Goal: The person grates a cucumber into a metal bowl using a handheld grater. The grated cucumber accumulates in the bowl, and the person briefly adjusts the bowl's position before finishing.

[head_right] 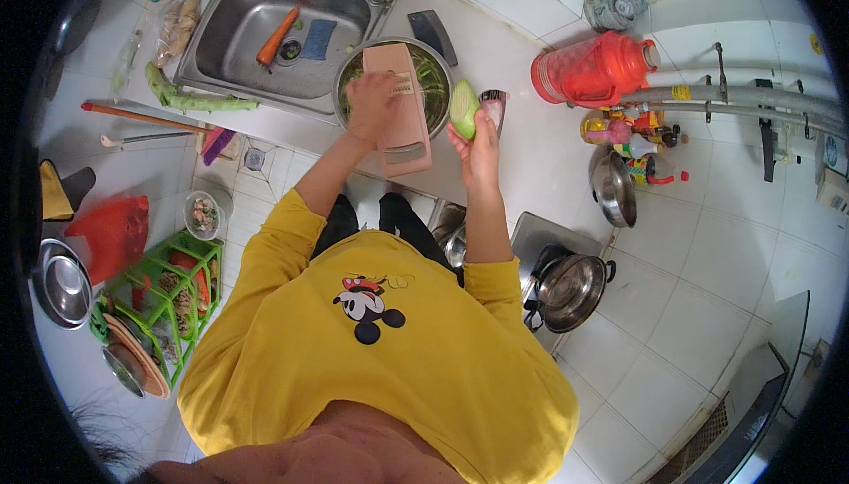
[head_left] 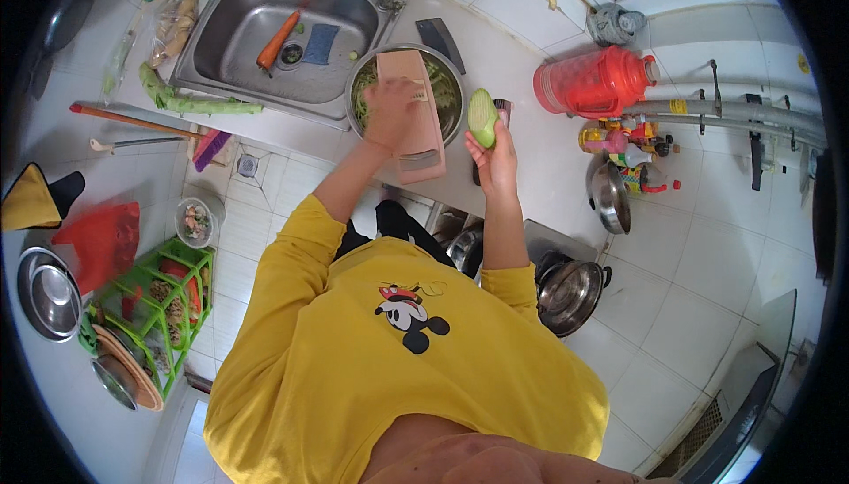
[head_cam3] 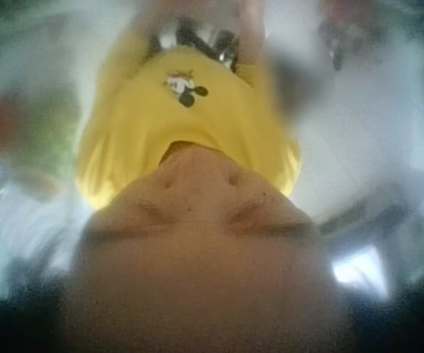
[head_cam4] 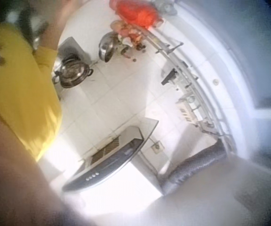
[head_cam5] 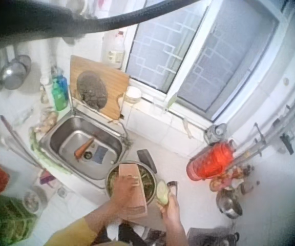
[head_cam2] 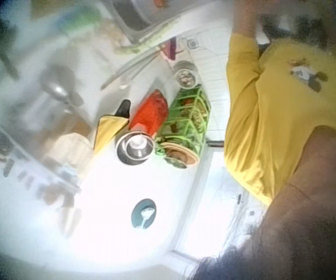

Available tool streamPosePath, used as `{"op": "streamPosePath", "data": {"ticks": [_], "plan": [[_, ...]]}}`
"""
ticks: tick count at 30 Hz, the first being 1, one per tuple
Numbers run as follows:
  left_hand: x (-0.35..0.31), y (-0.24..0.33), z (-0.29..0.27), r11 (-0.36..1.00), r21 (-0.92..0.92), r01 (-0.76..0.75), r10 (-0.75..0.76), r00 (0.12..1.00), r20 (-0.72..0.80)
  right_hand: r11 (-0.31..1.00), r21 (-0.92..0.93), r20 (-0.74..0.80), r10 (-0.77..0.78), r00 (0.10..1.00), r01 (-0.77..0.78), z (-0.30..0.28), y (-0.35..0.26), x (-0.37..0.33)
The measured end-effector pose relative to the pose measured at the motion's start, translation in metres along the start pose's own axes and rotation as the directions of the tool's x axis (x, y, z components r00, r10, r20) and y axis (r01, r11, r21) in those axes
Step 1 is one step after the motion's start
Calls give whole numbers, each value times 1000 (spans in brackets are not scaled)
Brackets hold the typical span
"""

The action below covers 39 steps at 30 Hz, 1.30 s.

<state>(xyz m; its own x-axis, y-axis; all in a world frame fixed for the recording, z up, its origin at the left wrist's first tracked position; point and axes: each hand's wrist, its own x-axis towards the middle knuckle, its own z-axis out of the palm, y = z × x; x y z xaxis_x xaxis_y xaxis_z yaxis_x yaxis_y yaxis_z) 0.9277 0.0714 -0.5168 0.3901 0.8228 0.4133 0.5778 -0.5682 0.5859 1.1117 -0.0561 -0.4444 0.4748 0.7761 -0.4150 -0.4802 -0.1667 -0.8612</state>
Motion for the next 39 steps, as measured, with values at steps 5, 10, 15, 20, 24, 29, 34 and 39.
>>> {"op": "streamPosePath", "data": {"ticks": [5,10,15,20,24,29,34,39], "plan": [[6,-37,-21,999,28,45,-50,982,182,1000,17,-14,23,1000,-23,-2,4,-1],[4,-39,-14,994,103,-40,9,958,287,998,38,-32,46,998,-45,3,11,1],[4,-44,1,990,126,-62,22,953,302,987,-43,-27,156,987,-157,0,24,-12],[10,-48,21,982,138,-128,86,958,272,962,-81,96,266,959,-259,-4,42,-33],[16,-54,31,985,148,-92,48,959,278,966,-16,129,257,958,-257,-1,53,-37],[25,-55,24,995,22,96,-99,960,264,954,50,239,274,931,-294,-1,63,-34],[35,-52,-10,963,-79,258,-217,913,344,968,84,251,207,946,-235,3,70,-29],[30,-55,-48,985,0,174,-170,960,223,983,136,248,89,965,-126,8,56,-25]]}}
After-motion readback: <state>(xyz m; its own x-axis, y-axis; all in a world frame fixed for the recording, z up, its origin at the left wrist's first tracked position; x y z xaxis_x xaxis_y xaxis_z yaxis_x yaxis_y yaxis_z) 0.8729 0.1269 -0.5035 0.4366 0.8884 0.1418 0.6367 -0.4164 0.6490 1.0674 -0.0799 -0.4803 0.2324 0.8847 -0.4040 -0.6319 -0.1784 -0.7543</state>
